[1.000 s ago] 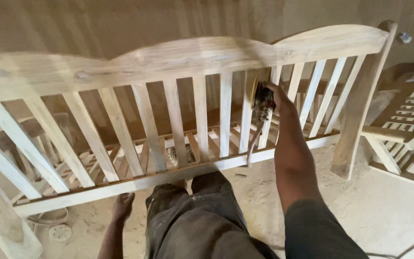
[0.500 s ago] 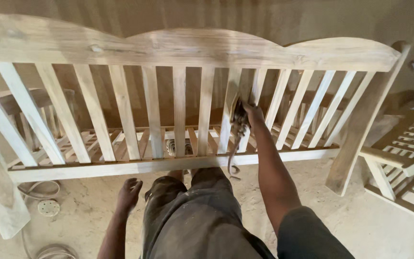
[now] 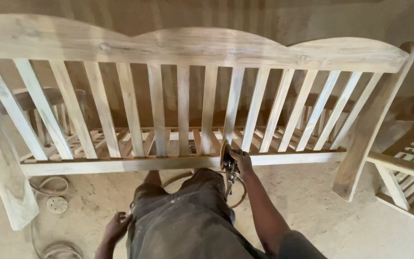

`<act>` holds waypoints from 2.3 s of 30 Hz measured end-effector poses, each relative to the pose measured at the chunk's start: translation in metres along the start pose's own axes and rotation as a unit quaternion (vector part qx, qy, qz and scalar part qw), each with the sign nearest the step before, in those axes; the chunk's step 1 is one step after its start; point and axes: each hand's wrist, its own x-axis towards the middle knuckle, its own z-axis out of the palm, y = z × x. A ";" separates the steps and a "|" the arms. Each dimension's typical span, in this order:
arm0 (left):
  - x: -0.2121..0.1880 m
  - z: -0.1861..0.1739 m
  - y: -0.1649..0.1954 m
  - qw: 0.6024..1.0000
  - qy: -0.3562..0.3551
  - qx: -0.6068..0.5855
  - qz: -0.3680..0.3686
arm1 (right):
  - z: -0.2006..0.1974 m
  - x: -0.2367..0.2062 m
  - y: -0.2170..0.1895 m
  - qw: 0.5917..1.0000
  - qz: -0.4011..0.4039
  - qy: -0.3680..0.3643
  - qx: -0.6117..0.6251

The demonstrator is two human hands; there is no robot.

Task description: The person uses an orbital sander to smooth the surfaces of a wooden chair frame. They move the sander along the legs, slats, and curved backrest, then set the sander down and walk away from the chair.

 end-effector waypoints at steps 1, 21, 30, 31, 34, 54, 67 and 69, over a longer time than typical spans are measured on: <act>0.005 -0.005 -0.001 1.000 0.012 -0.010 0.005 | 0.012 0.003 -0.003 0.999 -0.004 -0.014 0.052; 0.073 -0.158 -0.147 1.000 0.025 0.010 0.006 | 0.205 0.025 -0.180 0.968 -0.209 0.128 -0.044; 0.101 -0.212 -0.157 0.996 0.045 -0.067 0.047 | 0.283 0.015 -0.166 0.957 -0.208 0.110 -0.170; 0.104 -0.215 -0.156 0.992 0.042 -0.103 0.061 | 0.285 0.015 -0.155 0.961 -0.211 0.118 -0.137; 0.112 -0.217 -0.154 0.985 0.042 -0.131 0.104 | 0.282 0.011 -0.111 0.975 -0.158 0.138 -0.071; 0.121 -0.233 -0.193 0.985 0.034 -0.153 0.066 | 0.387 -0.052 0.037 0.976 0.045 0.127 0.170; 0.115 -0.242 -0.219 0.986 0.030 -0.165 0.004 | 0.440 -0.058 -0.148 0.985 -0.170 0.021 -0.029; 0.115 -0.246 -0.225 0.985 0.035 -0.168 -0.003 | 0.457 -0.064 -0.131 0.976 -0.209 0.052 0.005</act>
